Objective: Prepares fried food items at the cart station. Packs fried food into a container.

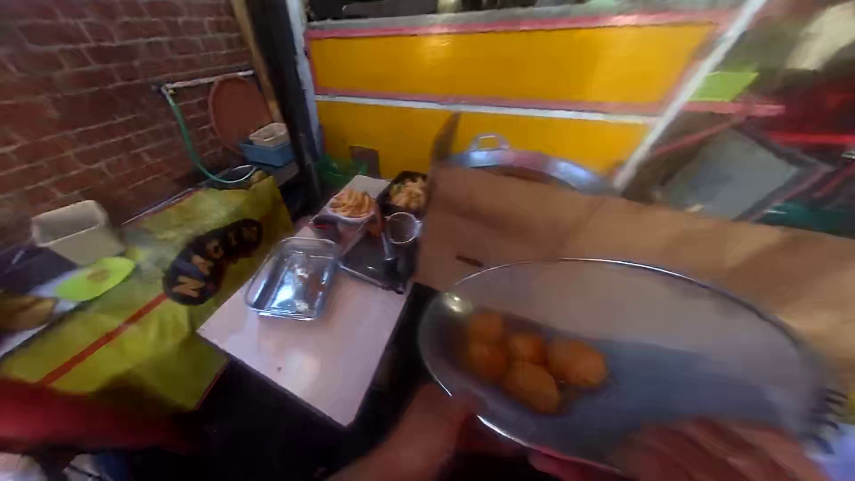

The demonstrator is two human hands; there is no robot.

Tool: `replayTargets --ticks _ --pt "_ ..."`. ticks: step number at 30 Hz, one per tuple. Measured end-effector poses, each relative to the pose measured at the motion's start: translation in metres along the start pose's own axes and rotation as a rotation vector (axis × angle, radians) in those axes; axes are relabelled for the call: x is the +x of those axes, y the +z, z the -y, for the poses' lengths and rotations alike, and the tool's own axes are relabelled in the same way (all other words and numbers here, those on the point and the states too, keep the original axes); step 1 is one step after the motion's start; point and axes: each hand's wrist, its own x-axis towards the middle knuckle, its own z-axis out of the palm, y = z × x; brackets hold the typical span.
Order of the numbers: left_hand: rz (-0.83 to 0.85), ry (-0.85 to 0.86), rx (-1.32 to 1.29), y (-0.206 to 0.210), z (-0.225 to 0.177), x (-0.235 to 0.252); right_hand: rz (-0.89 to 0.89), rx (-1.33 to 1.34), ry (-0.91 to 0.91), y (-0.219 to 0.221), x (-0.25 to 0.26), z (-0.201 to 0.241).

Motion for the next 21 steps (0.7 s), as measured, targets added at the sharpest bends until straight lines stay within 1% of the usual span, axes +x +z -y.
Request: replayTargets --ticks 2,4,6,8,9,10,11,12,14,15,16,18,21 --pt "-0.034 -0.006 0.083 -0.075 -0.035 -0.002 -0.098 0.069 -0.008 0.069 0.043 0.036" --pt "-0.058 -0.028 0.155 -0.139 -0.067 -0.008 -0.206 0.135 0.005 0.132 0.085 0.07" --pt "-0.056 -0.036 0.19 -0.198 -0.1 -0.01 -0.243 0.176 0.056 0.185 0.126 0.095" --pt "-0.025 -0.031 0.235 -0.254 -0.132 -0.014 -0.24 0.224 0.158 0.227 0.166 0.114" --pt "-0.039 -0.022 0.266 -0.281 -0.146 -0.015 -0.233 0.255 0.216 0.245 0.184 0.12" --pt "-0.095 -0.007 0.292 -0.31 -0.158 -0.014 -0.228 0.298 0.273 0.261 0.202 0.124" --pt "-0.209 0.009 0.301 -0.34 -0.166 -0.009 -0.218 0.338 0.317 0.277 0.219 0.127" --pt "-0.368 0.023 0.283 -0.371 -0.169 -0.001 -0.19 0.368 0.356 0.292 0.235 0.132" --pt "-0.694 0.05 0.173 -0.44 -0.158 0.021 -0.146 0.432 0.414 0.323 0.265 0.142" --pt "-0.817 0.049 0.129 -0.474 -0.146 0.032 -0.137 0.471 0.439 0.34 0.279 0.147" --pt "-0.897 0.028 0.11 -0.502 -0.132 0.04 -0.13 0.51 0.463 0.355 0.29 0.151" --pt "-0.944 -0.054 0.119 -0.538 -0.11 0.055 -0.081 0.62 0.552 0.38 0.312 0.155" --pt "-0.848 -0.172 0.166 -0.562 -0.091 0.081 0.017 0.822 0.802 0.421 0.333 0.154"
